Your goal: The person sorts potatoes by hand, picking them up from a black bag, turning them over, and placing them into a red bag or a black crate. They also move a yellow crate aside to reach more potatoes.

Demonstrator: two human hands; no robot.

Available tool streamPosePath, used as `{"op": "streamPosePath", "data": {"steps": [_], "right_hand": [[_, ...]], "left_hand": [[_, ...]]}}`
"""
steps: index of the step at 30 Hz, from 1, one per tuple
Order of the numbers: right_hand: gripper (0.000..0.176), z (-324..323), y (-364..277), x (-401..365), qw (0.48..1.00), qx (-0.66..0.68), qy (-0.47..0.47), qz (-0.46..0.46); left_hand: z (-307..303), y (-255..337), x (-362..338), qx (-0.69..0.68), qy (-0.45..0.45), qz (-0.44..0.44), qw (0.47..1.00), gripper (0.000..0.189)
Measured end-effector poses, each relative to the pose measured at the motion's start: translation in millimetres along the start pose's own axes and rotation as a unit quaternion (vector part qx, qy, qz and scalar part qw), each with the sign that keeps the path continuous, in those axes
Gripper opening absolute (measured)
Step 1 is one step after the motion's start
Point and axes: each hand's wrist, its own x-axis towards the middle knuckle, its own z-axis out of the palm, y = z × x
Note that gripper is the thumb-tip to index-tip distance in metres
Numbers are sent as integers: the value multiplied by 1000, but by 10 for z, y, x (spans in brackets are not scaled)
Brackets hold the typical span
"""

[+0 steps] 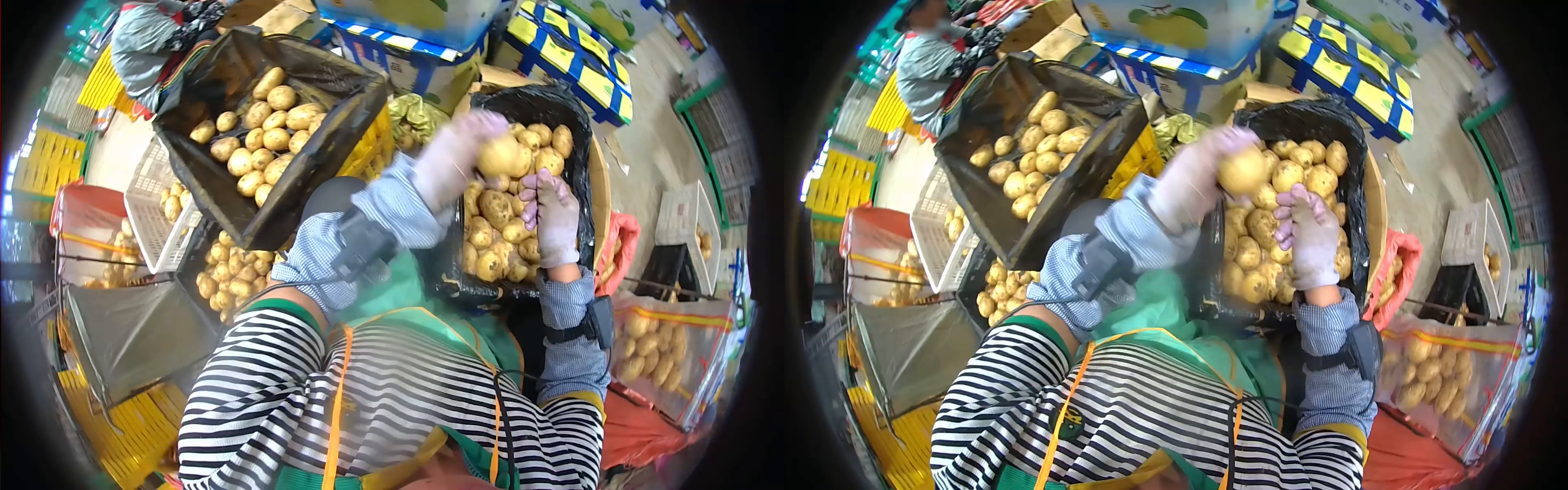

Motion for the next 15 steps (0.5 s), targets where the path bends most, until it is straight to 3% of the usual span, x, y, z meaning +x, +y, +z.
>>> {"op": "streamPosePath", "data": {"steps": [1, 3, 4, 5, 6, 8, 10, 12, 13, 15], "right_hand": [[35, 5, -30, -17, 1000, 7, 1, 2], [36, -73, 109, 42, 1000, 17, -4, 0], [36, -138, 154, 62, 1000, 25, -7, -1], [35, -169, 138, 51, 999, 44, -8, 9], [34, -249, 193, 85, 998, 58, -16, -3], [33, -362, 180, 143, 997, 73, -1, -11], [36, -543, 263, 329, 995, 84, 46, -29], [30, -598, 159, 400, 973, -178, 137, -56], [30, -714, 270, 554, 971, -182, 143, -53], [25, -1068, 732, 877, 905, -423, 49, 0]], "left_hand": [[-167, 138, 39, -109, 2, 30, 994, 32], [-598, 480, 111, -209, 137, 137, 959, 30], [-1033, 563, 256, -272, 172, 139, 936, 32], [-1317, 702, 220, -394, 154, 74, 903, 35], [-1631, 662, 316, -348, 236, 174, 891, 42], [-1882, 622, 361, -365, 328, 239, 838, 60], [-1788, 560, 351, -390, 322, 183, 843, 61], [-1430, 454, 420, -309, 296, 160, 890, 62], [-1214, 435, 438, -254, 244, 150, 924, 57], [-996, 301, 581, -207, 107, 117, 966, 49]]}}
